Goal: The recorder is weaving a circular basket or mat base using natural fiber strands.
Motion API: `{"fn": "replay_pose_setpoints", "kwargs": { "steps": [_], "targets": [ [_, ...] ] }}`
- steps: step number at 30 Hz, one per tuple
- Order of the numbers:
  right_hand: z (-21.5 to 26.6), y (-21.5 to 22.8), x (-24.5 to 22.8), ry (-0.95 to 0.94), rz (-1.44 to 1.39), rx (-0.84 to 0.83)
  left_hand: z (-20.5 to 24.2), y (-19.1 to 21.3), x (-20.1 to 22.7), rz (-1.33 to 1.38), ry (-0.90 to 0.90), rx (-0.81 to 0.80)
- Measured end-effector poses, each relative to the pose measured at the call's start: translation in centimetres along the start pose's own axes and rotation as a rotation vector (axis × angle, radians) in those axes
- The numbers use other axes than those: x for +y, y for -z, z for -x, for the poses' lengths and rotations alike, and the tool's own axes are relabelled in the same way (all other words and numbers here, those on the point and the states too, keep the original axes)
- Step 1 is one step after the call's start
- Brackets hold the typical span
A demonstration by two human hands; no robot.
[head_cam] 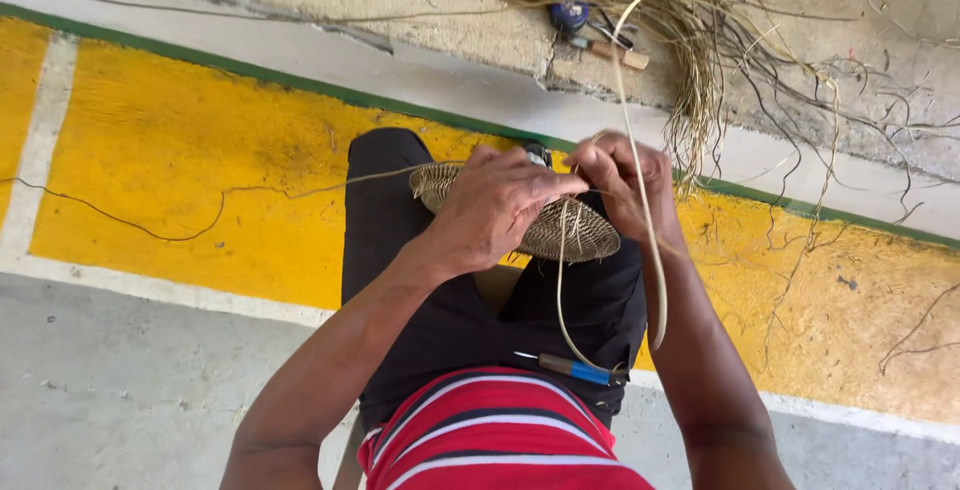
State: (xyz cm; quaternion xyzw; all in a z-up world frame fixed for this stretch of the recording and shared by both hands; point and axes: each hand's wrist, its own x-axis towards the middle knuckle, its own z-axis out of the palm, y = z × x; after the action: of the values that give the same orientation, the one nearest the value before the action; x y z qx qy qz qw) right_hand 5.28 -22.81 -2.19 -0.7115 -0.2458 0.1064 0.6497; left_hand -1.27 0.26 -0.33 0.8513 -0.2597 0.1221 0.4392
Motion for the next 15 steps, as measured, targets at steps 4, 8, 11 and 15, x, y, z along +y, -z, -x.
{"fn": "replay_pose_setpoints", "kwargs": {
  "steps": [4,8,11,15],
  "targets": [
    [-2.2,1.4,0.3,0.069,0.078,-0.105,-0.3,0.1,0.1,0.007,-0.016,-0.014],
    [-6.2,2.1,0.8,0.188,0.491,-0.065,-0.3,0.4,0.2,-0.021,0.036,-0.037],
    [-15.1,9.8,7.6,0.303,0.841,0.143,0.1,0.2,0.4,0.0,0.0,-0.04],
    [-20.2,14.7,3.0,-0.139,0.094,0.417,0.0,-0.1,0.0,-0.003,-0.036,-0.005]
  ]
}}
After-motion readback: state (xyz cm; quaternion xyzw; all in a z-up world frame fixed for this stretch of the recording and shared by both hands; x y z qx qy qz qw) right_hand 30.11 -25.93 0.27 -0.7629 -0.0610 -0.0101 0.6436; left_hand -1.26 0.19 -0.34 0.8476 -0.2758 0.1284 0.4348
